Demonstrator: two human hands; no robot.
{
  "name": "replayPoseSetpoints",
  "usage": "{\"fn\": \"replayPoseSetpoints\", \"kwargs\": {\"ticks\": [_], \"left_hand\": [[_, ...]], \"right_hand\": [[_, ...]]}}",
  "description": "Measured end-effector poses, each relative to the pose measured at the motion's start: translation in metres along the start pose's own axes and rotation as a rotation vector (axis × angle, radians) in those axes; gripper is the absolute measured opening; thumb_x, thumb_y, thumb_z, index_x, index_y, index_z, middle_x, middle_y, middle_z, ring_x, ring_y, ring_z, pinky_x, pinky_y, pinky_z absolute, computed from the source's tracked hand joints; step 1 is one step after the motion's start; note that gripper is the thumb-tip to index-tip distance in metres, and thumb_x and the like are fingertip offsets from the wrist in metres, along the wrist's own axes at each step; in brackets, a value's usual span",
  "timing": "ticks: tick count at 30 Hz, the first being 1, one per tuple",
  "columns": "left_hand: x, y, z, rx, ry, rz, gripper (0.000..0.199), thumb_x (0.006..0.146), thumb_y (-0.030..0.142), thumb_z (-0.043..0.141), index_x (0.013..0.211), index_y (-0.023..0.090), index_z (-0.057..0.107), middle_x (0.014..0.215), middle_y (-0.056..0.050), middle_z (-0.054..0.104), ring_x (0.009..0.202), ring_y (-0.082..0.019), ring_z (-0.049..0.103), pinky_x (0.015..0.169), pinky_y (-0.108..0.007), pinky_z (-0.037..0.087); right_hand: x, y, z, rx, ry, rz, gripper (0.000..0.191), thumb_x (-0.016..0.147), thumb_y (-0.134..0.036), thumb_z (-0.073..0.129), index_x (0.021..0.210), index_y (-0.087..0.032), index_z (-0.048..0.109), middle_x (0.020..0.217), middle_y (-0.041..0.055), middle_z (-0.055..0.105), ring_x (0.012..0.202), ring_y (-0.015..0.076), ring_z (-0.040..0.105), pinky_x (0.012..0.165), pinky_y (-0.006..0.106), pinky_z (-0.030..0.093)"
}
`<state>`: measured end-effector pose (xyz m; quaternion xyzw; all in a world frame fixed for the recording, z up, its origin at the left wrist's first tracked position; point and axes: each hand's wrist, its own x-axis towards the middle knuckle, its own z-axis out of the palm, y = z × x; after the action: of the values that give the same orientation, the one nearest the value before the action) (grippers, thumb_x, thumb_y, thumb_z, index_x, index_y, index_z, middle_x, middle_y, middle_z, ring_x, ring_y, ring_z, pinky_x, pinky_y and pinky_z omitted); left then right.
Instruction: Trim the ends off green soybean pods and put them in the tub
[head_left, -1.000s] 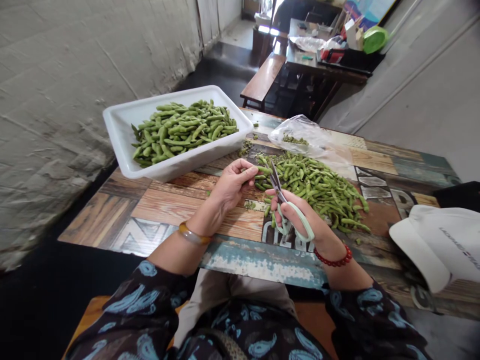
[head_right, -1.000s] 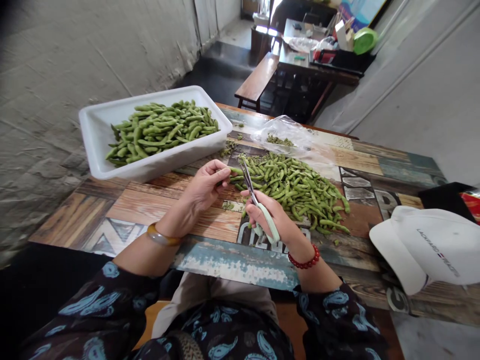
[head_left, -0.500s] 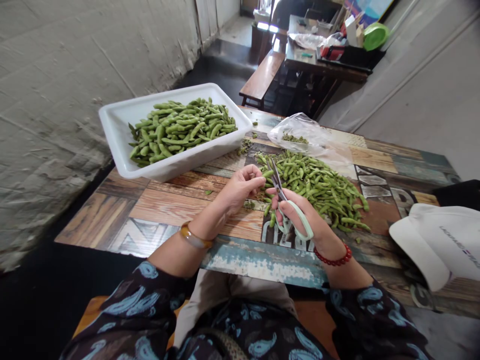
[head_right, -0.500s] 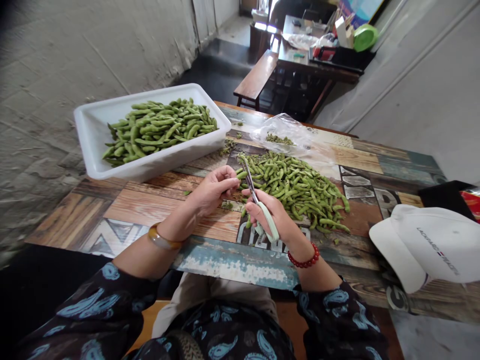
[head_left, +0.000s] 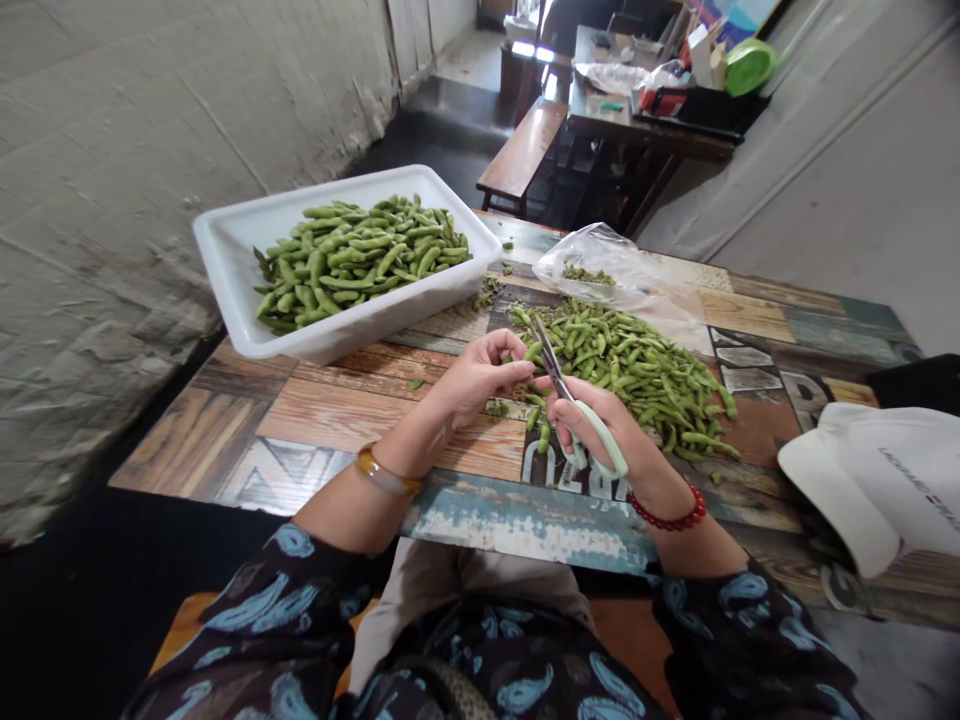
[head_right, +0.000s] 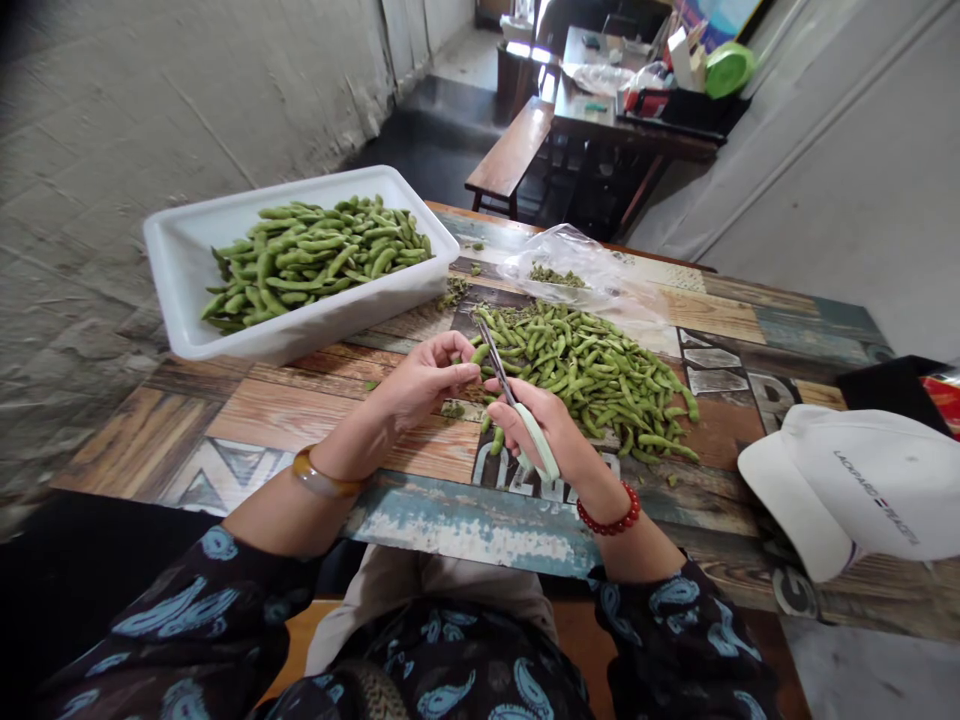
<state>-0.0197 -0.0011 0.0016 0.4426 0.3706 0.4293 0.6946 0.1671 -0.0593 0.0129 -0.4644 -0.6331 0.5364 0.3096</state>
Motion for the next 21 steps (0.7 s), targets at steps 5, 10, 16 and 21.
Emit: {"fn": "replayPoseSetpoints", "kwargs": {"ticks": [5, 10, 16, 21], "left_hand": [[0.002, 0.002, -0.005, -0.010, -0.034, -0.049, 0.033, 0.065, 0.026, 0.081, 0.084, 0.016, 0.056, 0.063, 0.005, 0.059, 0.046, -0.004, 0.048, 0.043, -0.016, 0.029], [0.005, 0.011, -0.015, -0.093, 0.039, -0.032, 0.032, 0.069, 0.021, 0.069, 0.099, 0.018, 0.058, 0.072, 0.002, 0.063, 0.052, -0.007, 0.054, 0.046, -0.018, 0.036], [0.011, 0.005, -0.023, 0.061, 0.139, 0.025, 0.020, 0.081, 0.033, 0.060, 0.075, 0.019, 0.048, 0.062, 0.004, 0.051, 0.050, -0.009, 0.049, 0.046, -0.021, 0.034], [0.016, -0.007, -0.026, 0.727, 0.071, 0.257, 0.016, 0.085, 0.025, 0.056, 0.086, 0.015, 0.068, 0.070, -0.001, 0.061, 0.067, -0.013, 0.055, 0.065, -0.025, 0.041]], "right_hand": [[-0.001, 0.001, 0.001, 0.045, 0.022, 0.030, 0.056, 0.091, -0.060, 0.053, 0.122, -0.013, 0.058, 0.065, -0.0041, 0.051, 0.045, 0.0080, 0.047, 0.040, 0.021, 0.040], [-0.001, 0.001, -0.007, 0.170, 0.158, 0.030, 0.054, 0.091, -0.059, 0.056, 0.123, -0.015, 0.058, 0.077, -0.0010, 0.057, 0.048, 0.0069, 0.048, 0.039, 0.020, 0.042], [-0.001, 0.002, -0.010, 0.231, 0.183, 0.005, 0.051, 0.091, -0.057, 0.058, 0.124, -0.017, 0.058, 0.083, -0.0002, 0.056, 0.052, 0.0068, 0.050, 0.041, 0.020, 0.044], [-0.001, 0.003, -0.009, 0.195, 0.174, -0.006, 0.052, 0.092, -0.057, 0.057, 0.123, -0.016, 0.060, 0.079, -0.0006, 0.057, 0.050, 0.0067, 0.050, 0.040, 0.019, 0.043]]}}
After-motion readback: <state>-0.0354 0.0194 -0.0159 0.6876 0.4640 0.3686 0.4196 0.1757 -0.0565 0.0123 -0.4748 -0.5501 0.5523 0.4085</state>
